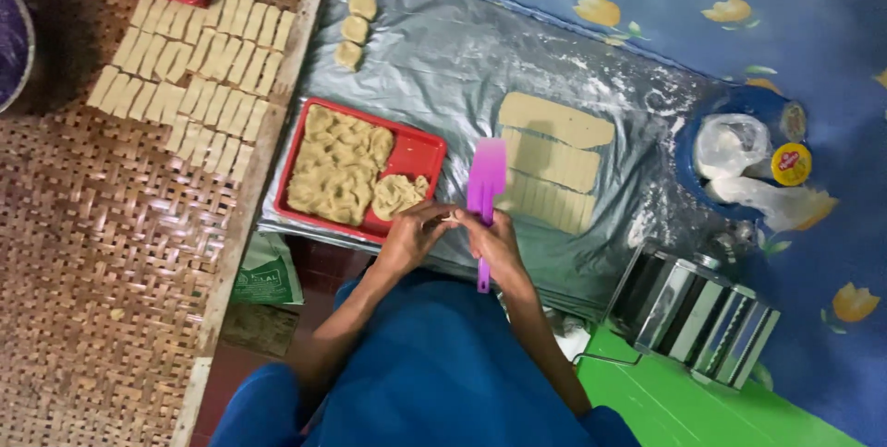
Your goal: Using a manual pasta machine to flatten dough and a scraper to cut it into rectangular strips.
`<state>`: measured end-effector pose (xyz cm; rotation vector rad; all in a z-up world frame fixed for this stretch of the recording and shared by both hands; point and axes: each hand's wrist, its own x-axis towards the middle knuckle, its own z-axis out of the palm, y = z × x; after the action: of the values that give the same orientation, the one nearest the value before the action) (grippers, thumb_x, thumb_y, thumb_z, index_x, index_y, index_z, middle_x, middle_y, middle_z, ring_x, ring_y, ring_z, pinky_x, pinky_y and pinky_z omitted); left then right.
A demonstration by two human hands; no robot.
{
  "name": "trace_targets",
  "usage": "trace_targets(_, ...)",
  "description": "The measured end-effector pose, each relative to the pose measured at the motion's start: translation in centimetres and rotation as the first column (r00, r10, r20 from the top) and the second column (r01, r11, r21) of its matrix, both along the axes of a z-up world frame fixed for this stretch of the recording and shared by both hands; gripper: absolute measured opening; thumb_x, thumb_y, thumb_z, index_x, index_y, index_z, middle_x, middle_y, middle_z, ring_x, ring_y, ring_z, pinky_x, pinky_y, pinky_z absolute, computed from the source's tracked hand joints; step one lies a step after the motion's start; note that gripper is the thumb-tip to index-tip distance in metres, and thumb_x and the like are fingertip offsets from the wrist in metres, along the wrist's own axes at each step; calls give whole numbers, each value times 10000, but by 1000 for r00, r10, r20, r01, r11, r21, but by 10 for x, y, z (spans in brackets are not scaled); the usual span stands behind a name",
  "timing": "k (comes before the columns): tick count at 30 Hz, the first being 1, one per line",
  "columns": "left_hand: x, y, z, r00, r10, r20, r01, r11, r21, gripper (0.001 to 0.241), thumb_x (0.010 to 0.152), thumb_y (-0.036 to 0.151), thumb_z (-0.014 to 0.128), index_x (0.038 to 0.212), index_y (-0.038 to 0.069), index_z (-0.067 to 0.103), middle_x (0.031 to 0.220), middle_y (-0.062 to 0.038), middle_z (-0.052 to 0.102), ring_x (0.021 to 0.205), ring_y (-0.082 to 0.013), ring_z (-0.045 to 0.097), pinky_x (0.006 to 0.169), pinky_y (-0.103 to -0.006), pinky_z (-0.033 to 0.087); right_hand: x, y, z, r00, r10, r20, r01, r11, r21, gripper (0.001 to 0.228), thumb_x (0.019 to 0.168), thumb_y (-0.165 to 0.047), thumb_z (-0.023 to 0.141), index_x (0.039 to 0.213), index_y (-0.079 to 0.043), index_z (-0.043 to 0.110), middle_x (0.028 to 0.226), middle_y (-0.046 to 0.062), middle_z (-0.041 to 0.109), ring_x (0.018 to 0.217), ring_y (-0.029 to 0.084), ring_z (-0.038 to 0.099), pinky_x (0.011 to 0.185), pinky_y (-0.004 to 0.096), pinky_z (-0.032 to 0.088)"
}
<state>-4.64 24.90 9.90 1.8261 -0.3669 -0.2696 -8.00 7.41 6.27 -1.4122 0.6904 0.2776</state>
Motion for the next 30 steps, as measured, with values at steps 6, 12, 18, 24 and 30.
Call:
trace_targets(6, 17, 42, -29, 983, 179, 45, -180, 984, 2, 150, 917, 179, 730, 1010, 77, 790, 861, -156, 734, 816, -371, 725, 730, -438, 586, 22, 31, 63, 999, 31, -35, -34, 994, -101, 284, 981, -233, 672, 827, 0, 722, 424, 29, 431, 299, 101, 436, 310, 245, 345)
trace_targets(12, 39, 78, -47, 995, 50, -83, -15, 924, 381, 224, 885, 170, 666, 1062, 83, 774, 943, -212, 707, 907, -451, 699, 789, -582, 562, 10, 43, 28, 998, -46, -38, 37, 980, -196, 436, 1035, -338, 561, 688, -73, 551, 434, 55, 438, 302, 141, 448, 322, 262, 326)
trace_targets(18, 51, 68, -118, 975, 23, -221, 113, 805, 583, 247, 826, 284, 670, 1027, 244, 807, 897, -106, 781, 884, -366, 758, 759, -514, 619, -17, 37, -21, 995, 25, -92, -54, 943, -329, 320, 1043, -275, 518, 1070, -31, 723, 482, 100, 508, 335, 211, 528, 333, 307, 376)
trace_targets(24, 73, 65, -162, 973, 20, -230, 140, 740, 658, 435, 841, 302, 745, 1159, 9, 701, 1023, -235, 744, 1000, -472, 724, 837, -584, 585, -16, 15, -76, 998, 51, 44, -27, 898, -438, 389, 1065, -241, 463, 1251, 89, 547, 542, 189, 615, 410, 287, 625, 381, 393, 480)
trace_targets(30, 98, 41, -153, 980, 73, -182, 103, 600, 793, 223, 819, 179, 662, 943, 38, 783, 833, -163, 758, 836, -387, 766, 692, -518, 619, 56, 3, -26, 983, 80, -167, -183, 556, -811, 442, 1105, -385, 361, 1268, -26, 561, 996, 366, 692, 1016, 560, 666, 883, 667, 486)
